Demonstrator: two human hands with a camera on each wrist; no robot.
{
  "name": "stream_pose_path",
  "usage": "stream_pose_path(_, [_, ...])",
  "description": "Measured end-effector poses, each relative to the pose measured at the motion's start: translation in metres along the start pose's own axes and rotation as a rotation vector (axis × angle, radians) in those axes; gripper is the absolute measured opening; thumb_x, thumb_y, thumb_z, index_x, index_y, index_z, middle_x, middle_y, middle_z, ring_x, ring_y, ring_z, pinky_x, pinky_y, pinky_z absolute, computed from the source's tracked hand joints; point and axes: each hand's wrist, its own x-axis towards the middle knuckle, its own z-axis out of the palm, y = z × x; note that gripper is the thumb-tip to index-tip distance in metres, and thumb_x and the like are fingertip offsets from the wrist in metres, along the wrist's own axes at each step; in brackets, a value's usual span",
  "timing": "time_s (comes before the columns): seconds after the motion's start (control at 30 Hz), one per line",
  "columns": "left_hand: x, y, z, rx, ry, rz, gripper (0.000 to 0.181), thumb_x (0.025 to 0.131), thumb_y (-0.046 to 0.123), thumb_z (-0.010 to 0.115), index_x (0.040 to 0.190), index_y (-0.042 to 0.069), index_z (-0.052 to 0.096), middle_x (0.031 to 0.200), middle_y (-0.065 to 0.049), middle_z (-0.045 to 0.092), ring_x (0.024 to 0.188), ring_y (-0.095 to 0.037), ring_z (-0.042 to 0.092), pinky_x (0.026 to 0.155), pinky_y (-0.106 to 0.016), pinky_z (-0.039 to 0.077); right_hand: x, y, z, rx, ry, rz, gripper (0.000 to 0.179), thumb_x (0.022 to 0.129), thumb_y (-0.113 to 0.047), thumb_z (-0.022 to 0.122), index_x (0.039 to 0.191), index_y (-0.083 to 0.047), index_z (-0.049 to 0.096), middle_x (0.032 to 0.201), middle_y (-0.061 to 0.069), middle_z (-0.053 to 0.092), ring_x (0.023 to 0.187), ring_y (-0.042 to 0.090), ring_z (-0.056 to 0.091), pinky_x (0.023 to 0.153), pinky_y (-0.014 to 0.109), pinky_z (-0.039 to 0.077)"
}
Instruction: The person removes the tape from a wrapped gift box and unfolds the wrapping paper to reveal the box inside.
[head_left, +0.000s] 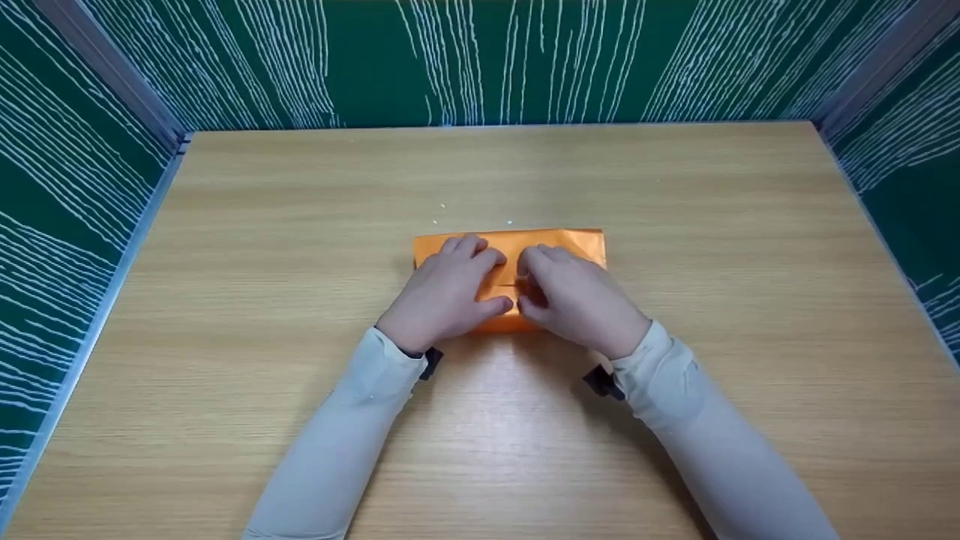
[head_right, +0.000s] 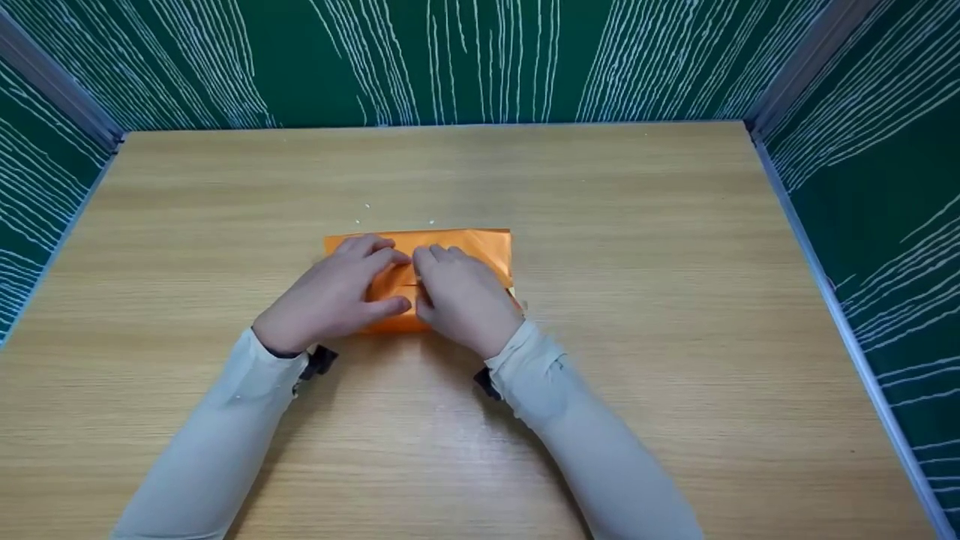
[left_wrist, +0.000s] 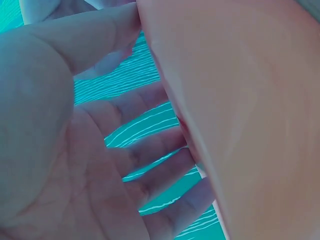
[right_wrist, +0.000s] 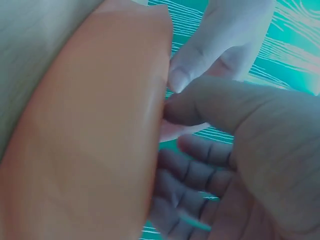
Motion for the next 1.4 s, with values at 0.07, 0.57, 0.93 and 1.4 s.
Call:
stream_pose_path(0.07, [0.0, 0.001, 0.001, 0.003, 0.001, 0.0, 0.062, 0.096, 0.052, 0.065, 0.146, 0.016, 0.057, 0.152, -0.008, 0.047, 0.141, -0.028, 0.039, 0.114, -0.045, 0.04, -0.001, -0.002, 0.001, -0.019, 0.012, 0.024, 0.012, 0.09, -0.015, 0.073, 0.094, -0.009, 0.064, 0.083, 0.003, 0.057, 0.074, 0.022, 0.054, 0.067, 0.033, 0.048])
stream_pose_path(0.57, [-0.001, 0.002, 0.002, -0.007, -0.012, -0.021, 0.061, 0.096, 0.051, 0.066, 0.146, 0.016, 0.057, 0.155, -0.009, 0.046, 0.144, -0.029, 0.038, 0.115, -0.045, 0.04, -0.001, -0.011, 0.003, -0.042, 0.018, 0.06, 0.01, 0.088, -0.008, 0.068, 0.079, -0.007, 0.067, 0.07, 0.003, 0.054, 0.064, 0.022, 0.052, 0.061, 0.034, 0.045])
stream_pose_path(0.93, [0.0, 0.003, -0.001, -0.018, -0.019, -0.031, 0.063, 0.096, 0.053, 0.066, 0.146, 0.016, 0.057, 0.155, -0.008, 0.045, 0.143, -0.028, 0.037, 0.115, -0.044, 0.041, -0.001, -0.001, -0.003, 0.042, 0.012, 0.068, 0.009, 0.087, -0.004, 0.065, 0.079, -0.007, 0.066, 0.074, 0.003, 0.055, 0.067, 0.02, 0.052, 0.062, 0.032, 0.043])
stream_pose_path(1.4, [-0.001, 0.005, 0.0, 0.004, -0.022, -0.03, 0.064, 0.096, 0.053, 0.065, 0.148, 0.016, 0.055, 0.157, -0.009, 0.043, 0.146, -0.029, 0.035, 0.115, -0.045, 0.041, -0.013, -0.01, 0.002, 0.002, 0.064, 0.111, 0.018, 0.093, -0.024, 0.074, 0.089, -0.007, 0.07, 0.078, 0.004, 0.056, 0.069, 0.021, 0.053, 0.062, 0.033, 0.045])
